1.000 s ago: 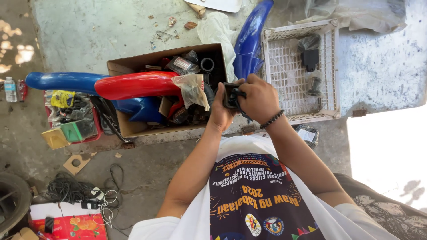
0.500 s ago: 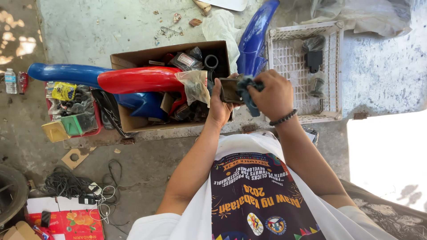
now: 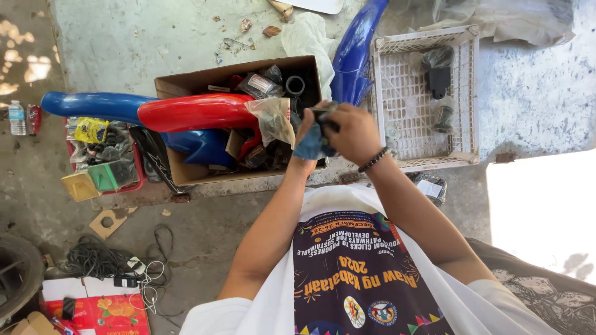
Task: The person wipes small black plastic parts with a blue cloth, picking them from a cardboard box and placing them into a white plastic crate. The person handles the parts one at a time, wiping them thoroughly before moving them to the crate.
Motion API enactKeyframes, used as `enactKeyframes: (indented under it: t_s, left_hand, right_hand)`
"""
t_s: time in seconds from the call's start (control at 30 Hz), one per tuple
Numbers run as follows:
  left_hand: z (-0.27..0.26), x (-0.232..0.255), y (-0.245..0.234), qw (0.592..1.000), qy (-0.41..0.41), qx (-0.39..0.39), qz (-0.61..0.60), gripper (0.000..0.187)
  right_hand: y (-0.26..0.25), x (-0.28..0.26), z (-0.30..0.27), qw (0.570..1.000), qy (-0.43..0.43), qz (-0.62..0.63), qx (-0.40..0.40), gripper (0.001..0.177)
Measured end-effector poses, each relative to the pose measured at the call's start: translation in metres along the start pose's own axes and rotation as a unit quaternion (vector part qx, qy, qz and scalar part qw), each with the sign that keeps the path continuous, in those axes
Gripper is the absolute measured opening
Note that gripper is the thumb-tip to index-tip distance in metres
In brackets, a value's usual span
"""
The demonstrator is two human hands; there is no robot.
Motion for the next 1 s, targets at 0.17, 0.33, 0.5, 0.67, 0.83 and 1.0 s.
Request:
enactKeyframes:
  t_s: [0.17,0.33,0.5,0.67,0.83,1.0]
  left_hand:
    - [0.0,0.011,-0.028,1.0,0.017,0.007,0.011,0.058]
    - [-0.002,0.015,-0.02,0.999,0.014,0.03,0.043,0.069]
    - [-0.012,0.032,0.01,0.992,-0.035,0.087,0.08,0.07]
    - [-0.003,0.034,-0.014,0.998,-0.023,0.024,0.058,0.081]
    - [-0.005,0.036,-0.005,0.997,-0.04,0.062,0.015,0.07]
    - [-0.004,0.034,-0.006,0.989,-0.061,0.13,-0.019,0.063]
  right_hand:
    - [0.005,0.037,0.001,0.925,0.142,0.346,0.062,0.017]
    - [0.005,0.006,0.005,0.994,0.058,0.083,-0.033,0.018]
    - [-0.004,0.038,0.011,0.665,0.165,0.697,0.21,0.003]
    - [-0.02,0.067,0.007,0.77,0.161,0.565,0.251,0.016]
    - [-0.023,0.027,-0.003,0.909,0.076,0.362,0.191,0.044]
    - [-0.025,0.013,-0.002,0.944,0.022,0.259,0.204,0.029]
Point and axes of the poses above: each hand's wrist, its own z-axis towards the middle knuckle, its own y-axis out of the palm, x = y × z, the point moved 5 cm from there along z, towards the middle knuckle, and after that the axes turned 8 degrees about -x, right-handed, at the moved point
